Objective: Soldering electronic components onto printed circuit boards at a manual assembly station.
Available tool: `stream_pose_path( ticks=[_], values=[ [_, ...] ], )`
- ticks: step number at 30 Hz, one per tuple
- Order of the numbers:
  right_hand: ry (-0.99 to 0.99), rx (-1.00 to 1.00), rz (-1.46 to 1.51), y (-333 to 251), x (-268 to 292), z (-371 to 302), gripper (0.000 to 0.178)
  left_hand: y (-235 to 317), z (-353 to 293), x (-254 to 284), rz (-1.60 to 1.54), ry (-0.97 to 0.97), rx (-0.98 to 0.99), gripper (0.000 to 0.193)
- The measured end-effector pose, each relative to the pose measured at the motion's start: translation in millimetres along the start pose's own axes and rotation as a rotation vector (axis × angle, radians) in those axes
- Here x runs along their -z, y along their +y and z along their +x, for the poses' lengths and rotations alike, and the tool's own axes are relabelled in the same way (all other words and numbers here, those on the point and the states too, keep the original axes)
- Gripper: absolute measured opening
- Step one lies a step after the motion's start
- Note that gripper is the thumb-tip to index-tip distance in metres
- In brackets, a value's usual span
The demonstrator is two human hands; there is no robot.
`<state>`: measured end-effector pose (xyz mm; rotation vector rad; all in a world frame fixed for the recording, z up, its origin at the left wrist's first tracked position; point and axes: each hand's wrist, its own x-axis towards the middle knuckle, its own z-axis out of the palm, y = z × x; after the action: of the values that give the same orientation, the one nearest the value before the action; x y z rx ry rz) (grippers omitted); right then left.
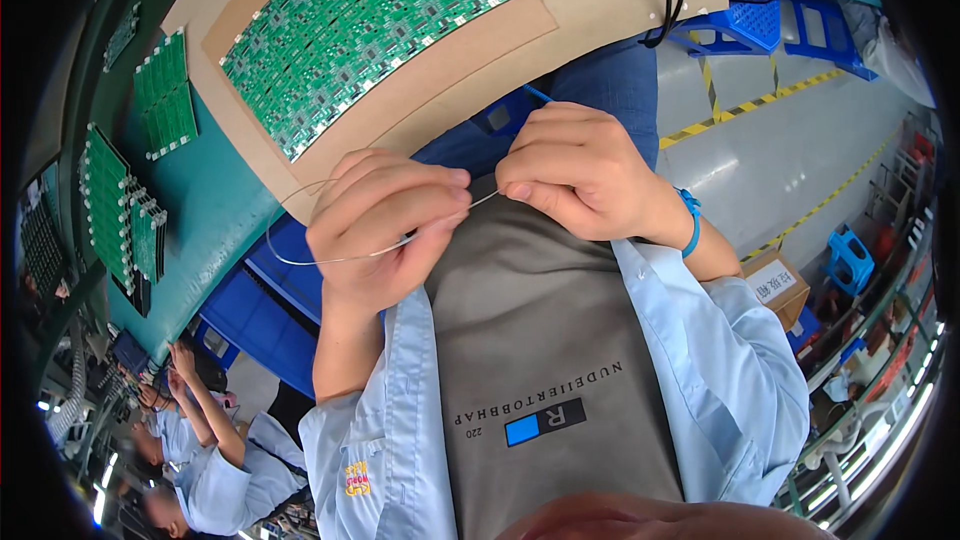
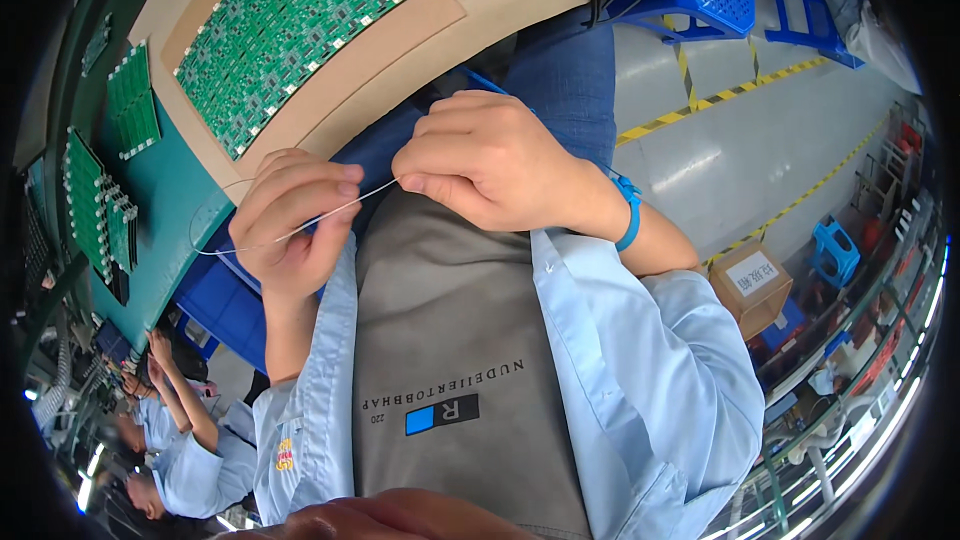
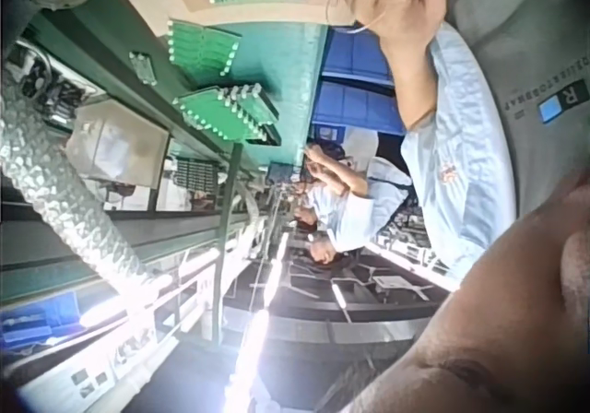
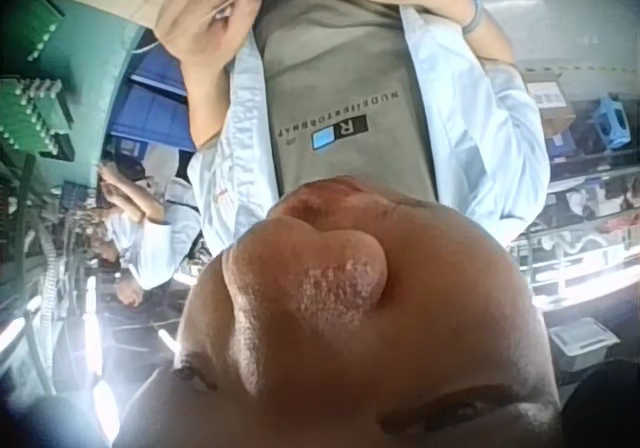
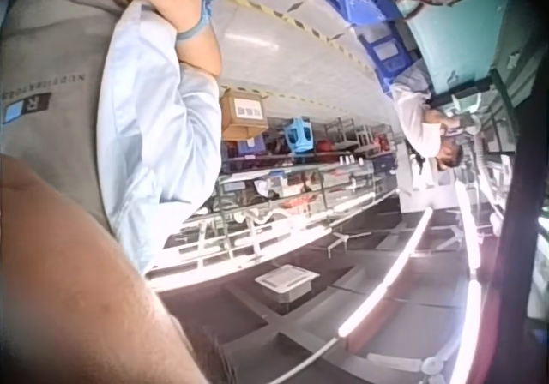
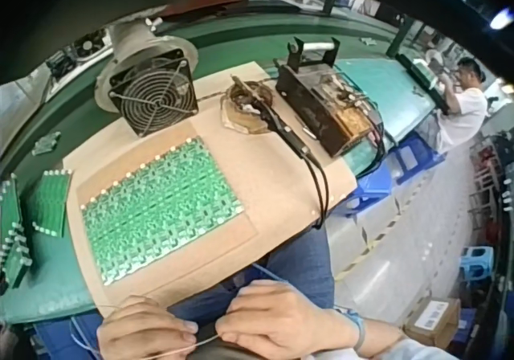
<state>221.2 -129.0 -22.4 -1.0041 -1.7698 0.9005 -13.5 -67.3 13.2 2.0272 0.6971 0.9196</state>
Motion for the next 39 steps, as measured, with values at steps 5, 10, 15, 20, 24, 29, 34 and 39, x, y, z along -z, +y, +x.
stream_pose_path(
  ticks=[5,10,15,20,24,29,34,39],
  values=[
    [-0.008,0.007,-0.034,-3.4,-5.6,3.7,0.005,3.7,0.6,-4.9,0.002,-0.021,-0.015,0.014],
    [-0.038,-0.003,-0.035,-3.3,-5.1,5.3,0.005,3.5,-1.9,-2.5,0.030,-0.003,-0.013,0.012],
    [-0.088,-0.054,-0.027,-1.2,4.9,5.5,0.004,-1.1,-9.2,2.8,0.072,0.093,-0.014,0.011],
    [0.050,-0.168,-0.003,2.7,7.9,3.8,0.007,-11.2,-23.4,21.8,0.119,0.221,0.026,0.011],
    [0.240,-0.255,-0.080,0.5,14.7,9.4,0.016,-25.6,-56.9,46.8,0.237,0.336,0.081,0.013],
    [0.474,-0.527,-0.169,5.1,16.6,14.8,0.026,-24.1,-93.4,54.2,0.061,0.590,0.650,0.013],
    [0.437,-0.463,-0.340,11.1,15.7,13.4,0.030,-26.4,-94.5,44.8,0.023,0.505,0.595,0.010],
    [0.438,-0.528,-0.293,13.1,15.8,14.3,0.031,-32.0,-97.3,42.8,-0.034,0.495,0.550,0.009]
  ],
)
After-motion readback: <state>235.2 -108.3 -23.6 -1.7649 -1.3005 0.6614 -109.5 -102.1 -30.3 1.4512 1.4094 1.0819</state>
